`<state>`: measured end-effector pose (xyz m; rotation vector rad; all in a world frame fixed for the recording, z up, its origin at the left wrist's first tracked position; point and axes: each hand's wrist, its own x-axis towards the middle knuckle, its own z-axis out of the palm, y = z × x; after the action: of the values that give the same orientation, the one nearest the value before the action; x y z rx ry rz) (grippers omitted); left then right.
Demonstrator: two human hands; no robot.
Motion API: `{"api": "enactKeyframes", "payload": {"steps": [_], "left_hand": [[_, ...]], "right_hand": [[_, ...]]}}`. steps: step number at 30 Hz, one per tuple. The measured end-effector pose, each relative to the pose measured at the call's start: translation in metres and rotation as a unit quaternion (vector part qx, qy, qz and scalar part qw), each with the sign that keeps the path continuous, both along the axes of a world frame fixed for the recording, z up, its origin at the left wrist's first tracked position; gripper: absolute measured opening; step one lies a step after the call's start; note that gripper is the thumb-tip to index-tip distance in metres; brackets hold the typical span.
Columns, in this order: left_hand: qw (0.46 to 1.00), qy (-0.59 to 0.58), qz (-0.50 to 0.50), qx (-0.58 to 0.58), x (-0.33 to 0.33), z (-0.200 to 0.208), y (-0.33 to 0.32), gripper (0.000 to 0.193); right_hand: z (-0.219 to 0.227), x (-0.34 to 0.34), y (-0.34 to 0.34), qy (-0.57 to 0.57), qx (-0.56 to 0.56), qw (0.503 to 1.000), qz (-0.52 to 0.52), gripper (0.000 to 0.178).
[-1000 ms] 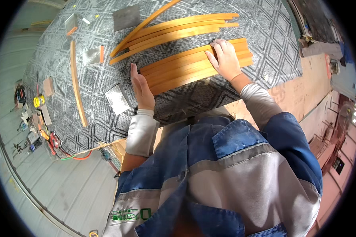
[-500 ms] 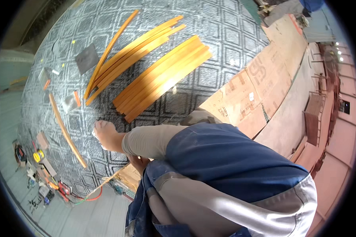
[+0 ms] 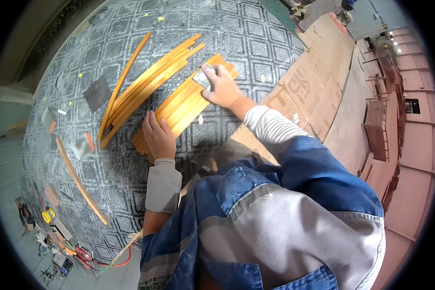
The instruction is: The person sands wooden boards and thin wooden strips by hand using a piece of sandpaper.
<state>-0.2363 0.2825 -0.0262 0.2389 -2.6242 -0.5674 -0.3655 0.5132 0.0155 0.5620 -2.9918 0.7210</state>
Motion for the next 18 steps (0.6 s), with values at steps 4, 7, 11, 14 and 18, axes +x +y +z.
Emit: {"api": "enactKeyframes", "payload": {"steps": [4,7,11,14,18], "left_hand": [[0.997,-0.047,0.032,-0.051,-0.005,-0.010,0.004,0.036],[0.994,-0.087,0.051,-0.053,-0.004,-0.018,0.002,0.036],[0.993,-0.106,0.038,-0.039,-0.008,-0.008,0.007,0.033],[0.992,-0.116,0.031,-0.046,-0.002,-0.009,0.004,0.032],[0.993,-0.106,0.024,-0.049,-0.008,-0.012,0.008,0.032]], "right_hand": [[-0.014,0.000,-0.010,0.110,-0.047,0.993,0.021,0.063],[-0.017,0.040,-0.064,0.152,-0.091,0.977,0.117,0.036],[-0.029,0.046,-0.075,0.104,-0.033,0.975,0.192,0.038],[-0.014,-0.029,0.005,0.174,0.192,0.955,0.145,0.043],[-0.029,-0.045,0.008,0.129,0.163,0.977,-0.038,0.042]]}}
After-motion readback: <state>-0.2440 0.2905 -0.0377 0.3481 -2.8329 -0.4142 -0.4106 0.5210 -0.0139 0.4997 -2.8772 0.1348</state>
